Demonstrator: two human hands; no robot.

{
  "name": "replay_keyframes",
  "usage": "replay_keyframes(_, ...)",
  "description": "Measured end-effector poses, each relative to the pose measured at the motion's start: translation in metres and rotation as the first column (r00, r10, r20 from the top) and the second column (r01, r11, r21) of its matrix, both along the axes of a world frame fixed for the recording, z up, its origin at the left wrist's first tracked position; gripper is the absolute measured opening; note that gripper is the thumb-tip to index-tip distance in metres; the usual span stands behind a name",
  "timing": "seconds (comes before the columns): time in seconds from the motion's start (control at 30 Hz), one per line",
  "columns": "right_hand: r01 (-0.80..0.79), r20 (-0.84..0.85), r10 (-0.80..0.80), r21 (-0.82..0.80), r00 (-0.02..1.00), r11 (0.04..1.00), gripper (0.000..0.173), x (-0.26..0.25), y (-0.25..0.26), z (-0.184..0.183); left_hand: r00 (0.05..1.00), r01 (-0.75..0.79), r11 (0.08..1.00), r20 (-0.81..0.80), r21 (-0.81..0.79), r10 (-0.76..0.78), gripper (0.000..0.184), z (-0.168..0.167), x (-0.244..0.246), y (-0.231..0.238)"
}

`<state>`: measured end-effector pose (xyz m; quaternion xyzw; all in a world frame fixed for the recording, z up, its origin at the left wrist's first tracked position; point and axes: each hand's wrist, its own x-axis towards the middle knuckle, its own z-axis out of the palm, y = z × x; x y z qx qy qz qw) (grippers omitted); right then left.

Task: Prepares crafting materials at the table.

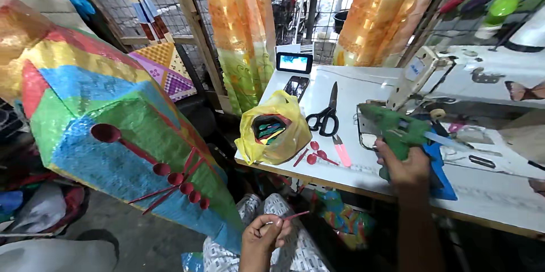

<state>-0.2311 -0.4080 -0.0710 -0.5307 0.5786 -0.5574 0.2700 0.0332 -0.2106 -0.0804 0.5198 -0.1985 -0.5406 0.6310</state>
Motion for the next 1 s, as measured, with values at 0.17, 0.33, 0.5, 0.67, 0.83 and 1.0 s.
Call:
replay_keyframes(0.17, -0.197, 0.478, 0.233, -0.124, 0.847, 0.972, 0.031, 0.018, 0.046, 0.020, 0.998, -0.057, 0.998, -0.001, 0.008, 0.057, 0.017, 0.003, -0.002, -0.006)
replay_keyframes(0.33, -0.670, 0.712, 0.617, -0.280, 0.335, 0.687, 0.041, 0.046, 0.074, -0.003, 0.996, -0.020, 0.999, 0.086, -0.034, 0.023, 0.013, 0.006, -0.015, -0.012)
replay_keyframes(0.5, -0.830, 0.727, 0.664, -0.252, 0.176, 0.497, 0.061, 0.071, 0.088, -0.019, 0.994, 0.034, 0.996, 0.102, -0.085, -0.025, 0.012, 0.004, -0.021, -0.011)
replay_keyframes(0.67, -0.788, 0.779, 0.585, -0.206, 0.226, 0.580, 0.055, 0.082, 0.094, -0.018, 0.993, 0.046, 0.995, 0.111, -0.083, -0.037, 0.011, 0.003, -0.022, -0.011)
replay_keyframes(0.83, -0.686, 0.779, 0.560, -0.244, 0.282, 0.686, 0.050, 0.086, 0.094, -0.014, 0.889, -0.056, 0.930, 0.407, -0.363, 0.212, 0.021, -0.010, -0.041, -0.008)
replay_keyframes(1.0, -0.400, 0.687, 0.617, -0.478, 0.383, 0.782, 0.038, 0.088, 0.074, 0.016, 0.587, 0.368, 0.774, 0.774, -0.515, 0.237, 0.044, -0.026, -0.085, 0.008)
